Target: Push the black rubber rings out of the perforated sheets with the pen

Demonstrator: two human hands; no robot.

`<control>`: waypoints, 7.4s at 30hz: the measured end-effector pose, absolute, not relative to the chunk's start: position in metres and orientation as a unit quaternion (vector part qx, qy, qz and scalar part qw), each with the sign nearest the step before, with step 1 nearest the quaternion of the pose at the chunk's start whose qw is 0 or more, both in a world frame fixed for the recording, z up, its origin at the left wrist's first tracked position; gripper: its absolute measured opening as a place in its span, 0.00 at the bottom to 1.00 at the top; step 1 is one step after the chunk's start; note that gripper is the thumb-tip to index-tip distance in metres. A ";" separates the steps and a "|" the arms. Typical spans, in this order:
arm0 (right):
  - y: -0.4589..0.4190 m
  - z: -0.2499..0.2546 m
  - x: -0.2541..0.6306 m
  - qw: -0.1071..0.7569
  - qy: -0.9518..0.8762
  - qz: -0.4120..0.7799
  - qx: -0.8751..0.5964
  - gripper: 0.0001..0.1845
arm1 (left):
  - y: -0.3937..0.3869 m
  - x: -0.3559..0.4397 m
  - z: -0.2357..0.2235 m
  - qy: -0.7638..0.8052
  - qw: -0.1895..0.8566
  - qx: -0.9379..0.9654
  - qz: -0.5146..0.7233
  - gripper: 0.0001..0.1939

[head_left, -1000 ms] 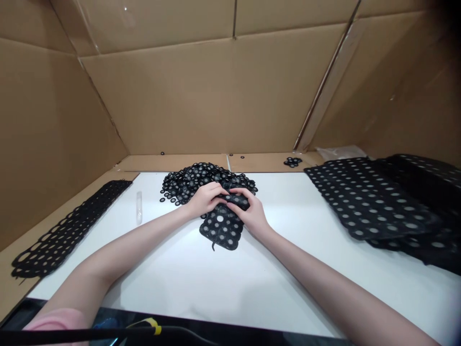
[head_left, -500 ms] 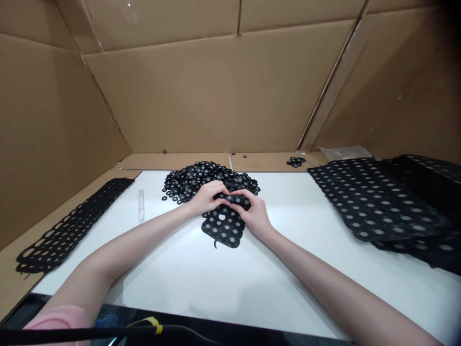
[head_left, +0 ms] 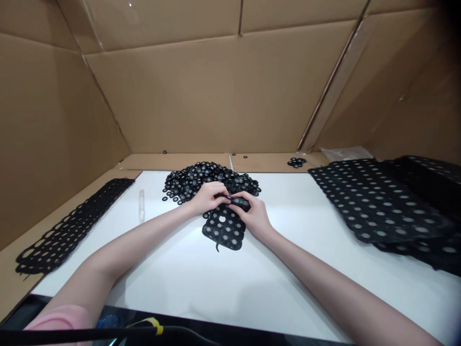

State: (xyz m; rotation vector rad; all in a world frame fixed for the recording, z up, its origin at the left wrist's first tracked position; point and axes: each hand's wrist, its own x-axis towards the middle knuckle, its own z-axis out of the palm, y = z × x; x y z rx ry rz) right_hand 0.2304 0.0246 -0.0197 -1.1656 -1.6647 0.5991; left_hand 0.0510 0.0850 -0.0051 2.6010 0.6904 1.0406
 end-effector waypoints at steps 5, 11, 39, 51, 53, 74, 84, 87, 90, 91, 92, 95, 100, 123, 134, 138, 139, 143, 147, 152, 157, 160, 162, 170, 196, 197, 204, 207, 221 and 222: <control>0.025 -0.020 0.231 0.506 -0.676 0.253 -0.472 0.14 | 0.085 0.048 -0.002 0.219 0.127 0.879 0.404 0.12; 0.026 -0.021 0.231 0.495 -0.672 0.252 -0.490 0.11 | 0.084 0.052 -0.002 0.207 0.090 0.881 0.416 0.07; 0.019 -0.020 0.235 0.482 -0.670 0.289 -0.486 0.14 | 0.133 0.021 0.031 0.425 0.083 0.689 0.581 0.06; 0.018 -0.021 0.235 0.475 -0.674 0.297 -0.482 0.13 | 0.142 0.012 0.017 0.360 -0.066 0.828 0.425 0.10; 0.018 -0.020 0.235 0.477 -0.675 0.295 -0.480 0.13 | 0.141 0.012 0.022 0.357 -0.052 0.832 0.421 0.10; 0.019 -0.020 0.236 0.490 -0.665 0.301 -0.477 0.15 | 0.141 0.014 0.027 0.424 -0.039 0.741 0.519 0.07; 0.025 -0.025 0.237 0.534 -0.628 0.284 -0.489 0.29 | 0.079 0.069 0.028 0.139 0.033 0.924 0.356 0.10; 0.025 -0.025 0.236 0.540 -0.629 0.284 -0.482 0.31 | 0.078 0.073 0.019 0.122 0.010 0.940 0.319 0.12; 0.023 -0.023 0.235 0.532 -0.634 0.277 -0.489 0.27 | 0.082 0.073 0.013 0.134 -0.002 0.937 0.322 0.12; 0.023 -0.022 0.235 0.528 -0.635 0.276 -0.492 0.24 | 0.083 0.073 0.012 0.138 0.001 0.935 0.326 0.12; 0.022 -0.021 0.235 0.525 -0.636 0.276 -0.495 0.22 | 0.083 0.073 0.012 0.141 0.008 0.934 0.330 0.12; 0.022 -0.021 0.235 0.513 -0.639 0.275 -0.503 0.15 | 0.081 0.073 0.013 0.141 0.015 0.933 0.332 0.12; 0.023 -0.025 0.236 0.504 -0.659 0.264 -0.492 0.08 | 0.072 0.075 0.013 0.143 -0.048 0.938 0.313 0.13; 0.025 -0.025 0.232 0.488 -0.685 0.296 -0.453 0.10 | 0.068 0.081 0.008 0.201 -0.009 0.896 0.395 0.13; 0.028 -0.025 0.232 0.499 -0.664 0.310 -0.462 0.26 | 0.077 0.079 0.017 0.358 0.193 0.782 0.473 0.10; 0.026 -0.024 0.232 0.494 -0.671 0.302 -0.463 0.27 | 0.079 0.083 0.012 0.375 0.235 0.752 0.489 0.09; 0.025 -0.024 0.232 0.492 -0.672 0.301 -0.464 0.27 | 0.082 0.083 0.012 0.377 0.242 0.743 0.497 0.08; 0.020 -0.021 0.231 0.481 -0.671 0.323 -0.463 0.31 | 0.107 0.062 0.030 0.412 0.272 0.635 0.595 0.09; 0.019 -0.020 0.230 0.491 -0.653 0.330 -0.473 0.35 | 0.131 0.029 0.048 0.420 0.231 0.590 0.650 0.08; 0.018 -0.019 0.231 0.513 -0.655 0.287 -0.476 0.41 | 0.134 0.018 0.041 0.453 0.102 0.692 0.553 0.08; 0.018 -0.019 0.233 0.483 -0.709 0.265 -0.441 0.38 | 0.132 0.020 0.035 0.449 0.013 0.774 0.447 0.07; 0.020 -0.022 0.233 0.470 -0.728 0.252 -0.431 0.25 | 0.134 0.016 0.036 0.458 0.027 0.780 0.426 0.07; 0.020 -0.022 0.233 0.474 -0.725 0.255 -0.431 0.20 | 0.135 0.014 0.038 0.465 0.019 0.780 0.419 0.06; 0.019 -0.017 0.233 0.513 -0.674 0.288 -0.448 0.18 | 0.132 0.011 0.041 0.442 -0.007 0.800 0.406 0.06; 0.023 -0.017 0.235 0.578 -0.607 0.331 -0.433 0.17 | 0.083 0.054 0.030 0.154 0.144 0.927 0.309 0.20; 0.023 -0.016 0.235 0.583 -0.603 0.331 -0.432 0.18 | 0.084 0.055 0.026 0.158 0.143 0.926 0.312 0.21; 0.023 -0.017 0.236 0.590 -0.600 0.314 -0.440 0.17 | 0.088 0.054 0.017 0.214 0.187 0.897 0.339 0.16; 0.022 -0.018 0.235 0.578 -0.615 0.285 -0.455 0.15 | 0.087 0.055 0.018 0.215 0.198 0.891 0.347 0.16; 0.017 -0.015 0.231 0.535 -0.649 0.269 -0.469 0.13 | 0.091 0.054 0.016 0.268 0.208 0.884 0.322 0.05; 0.017 -0.015 0.230 0.533 -0.654 0.266 -0.467 0.12 | 0.090 0.054 0.016 0.271 0.210 0.882 0.322 0.04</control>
